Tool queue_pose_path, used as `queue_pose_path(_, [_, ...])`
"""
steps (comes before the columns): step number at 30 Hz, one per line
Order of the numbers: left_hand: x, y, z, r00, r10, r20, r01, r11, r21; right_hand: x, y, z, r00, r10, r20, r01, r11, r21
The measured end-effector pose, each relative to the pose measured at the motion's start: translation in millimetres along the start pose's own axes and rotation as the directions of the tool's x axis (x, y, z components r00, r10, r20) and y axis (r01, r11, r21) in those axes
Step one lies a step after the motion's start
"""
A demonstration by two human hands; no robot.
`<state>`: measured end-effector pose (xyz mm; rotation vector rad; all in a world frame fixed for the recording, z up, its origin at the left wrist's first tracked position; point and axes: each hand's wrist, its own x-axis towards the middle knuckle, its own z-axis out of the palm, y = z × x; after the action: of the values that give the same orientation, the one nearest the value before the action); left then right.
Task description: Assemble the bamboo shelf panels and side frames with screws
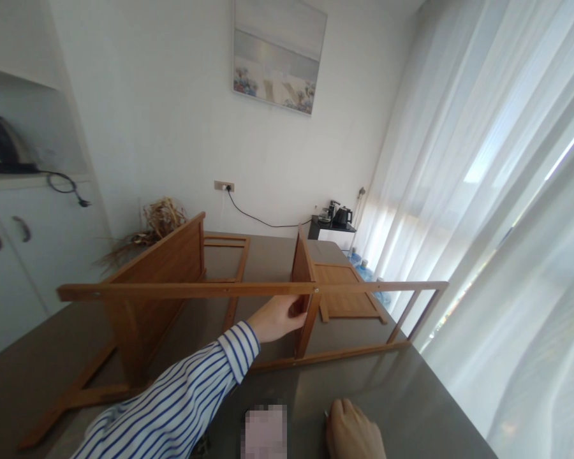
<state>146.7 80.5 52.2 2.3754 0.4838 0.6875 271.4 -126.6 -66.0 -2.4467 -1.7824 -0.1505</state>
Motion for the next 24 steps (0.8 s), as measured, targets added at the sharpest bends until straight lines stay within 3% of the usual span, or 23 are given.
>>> queue_pose_path(3, [0.0,0.6,0.2,1.0,0.004,0.003,-0.004,1.0,-0.007,4.7,4.0,-12.8,0.998,-0.031,-0.053,0.033,0.998,0.044])
queue_pose_path(5, [0.0,0.0,0.6,1.0,-0.003,0.003,0.003,1.0,-0.004,11.0,3.4,-32.3,0.989,-0.042,-0.144,0.06,0.99,0.124])
queue_pose_path(10, [0.6,-4.4,2.4,1.0,-0.013,-0.005,0.013,1.0,0.016,33.0,-6.1,-103.4,0.899,-0.012,-0.437,0.215,0.882,0.419])
queue_pose_path(14, [1.8,-6.3,3.7,1.0,-0.024,-0.015,0.024,0.999,0.024,47.3,-18.5,-141.8,0.816,0.013,-0.578,0.303,0.842,0.447])
queue_pose_path(19, [2.8,-5.5,3.7,1.0,-0.013,-0.011,0.013,1.0,0.019,57.8,-36.4,-154.9,0.71,0.035,-0.703,0.333,0.863,0.379])
queue_pose_path(24, [2.4,-3.5,2.5,1.0,0.01,-0.015,-0.009,0.999,0.034,65.3,-46.5,-156.3,0.685,0.021,-0.728,0.339,0.876,0.344])
